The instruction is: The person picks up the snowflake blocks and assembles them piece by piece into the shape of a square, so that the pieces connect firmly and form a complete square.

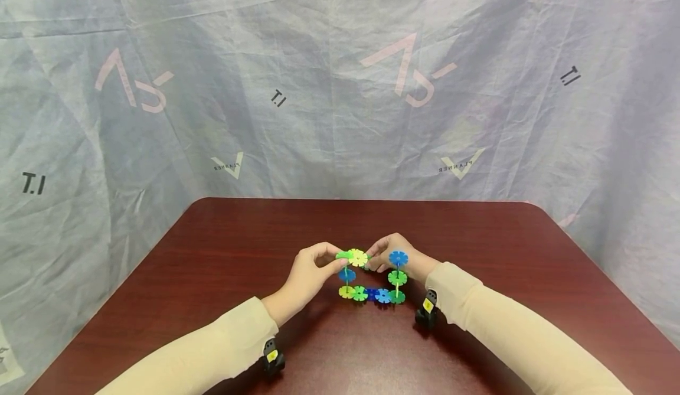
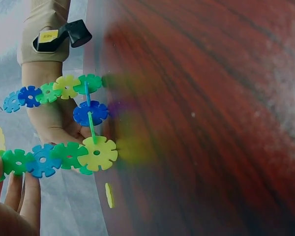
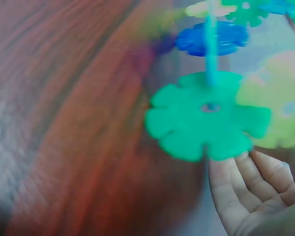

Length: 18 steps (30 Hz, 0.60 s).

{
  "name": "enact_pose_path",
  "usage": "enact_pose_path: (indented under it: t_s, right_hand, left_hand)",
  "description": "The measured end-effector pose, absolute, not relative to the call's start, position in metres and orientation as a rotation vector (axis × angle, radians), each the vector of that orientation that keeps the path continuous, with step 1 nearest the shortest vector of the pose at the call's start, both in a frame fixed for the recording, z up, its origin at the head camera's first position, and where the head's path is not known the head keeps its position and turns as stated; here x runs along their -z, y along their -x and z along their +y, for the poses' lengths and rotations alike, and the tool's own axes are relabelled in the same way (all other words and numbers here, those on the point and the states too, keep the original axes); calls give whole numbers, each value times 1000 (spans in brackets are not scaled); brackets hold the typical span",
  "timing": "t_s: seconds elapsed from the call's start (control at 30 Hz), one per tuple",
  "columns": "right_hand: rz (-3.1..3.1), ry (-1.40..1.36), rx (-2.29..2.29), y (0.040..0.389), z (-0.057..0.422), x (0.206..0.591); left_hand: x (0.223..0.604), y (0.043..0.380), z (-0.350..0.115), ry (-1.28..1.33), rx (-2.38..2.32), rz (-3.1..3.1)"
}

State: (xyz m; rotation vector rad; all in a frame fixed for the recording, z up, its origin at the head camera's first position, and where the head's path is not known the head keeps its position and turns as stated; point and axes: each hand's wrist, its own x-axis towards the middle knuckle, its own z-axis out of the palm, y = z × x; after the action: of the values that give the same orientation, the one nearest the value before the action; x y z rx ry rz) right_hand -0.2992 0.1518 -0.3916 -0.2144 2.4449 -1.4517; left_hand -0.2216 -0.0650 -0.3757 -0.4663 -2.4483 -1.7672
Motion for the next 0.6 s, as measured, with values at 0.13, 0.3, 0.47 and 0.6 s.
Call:
enact_pose_path:
  t_s: [0.13, 0.3, 0.47, 0.6]
  right_hand:
    - [2332, 276, 1546, 296, 161, 382]
    - [2306, 310, 1550, 288, 169, 367]
    - [2334, 379, 1510, 275, 172, 349]
    - [2360, 411, 1477, 266, 173, 341]
  left_hand:
    - [377, 223, -65, 485, 1781, -2433]
    - [377, 223, -66, 491, 1781, -2429]
    - [375, 223, -66, 486, 1755, -2440]
    - [375, 223, -66, 488, 1748, -2454]
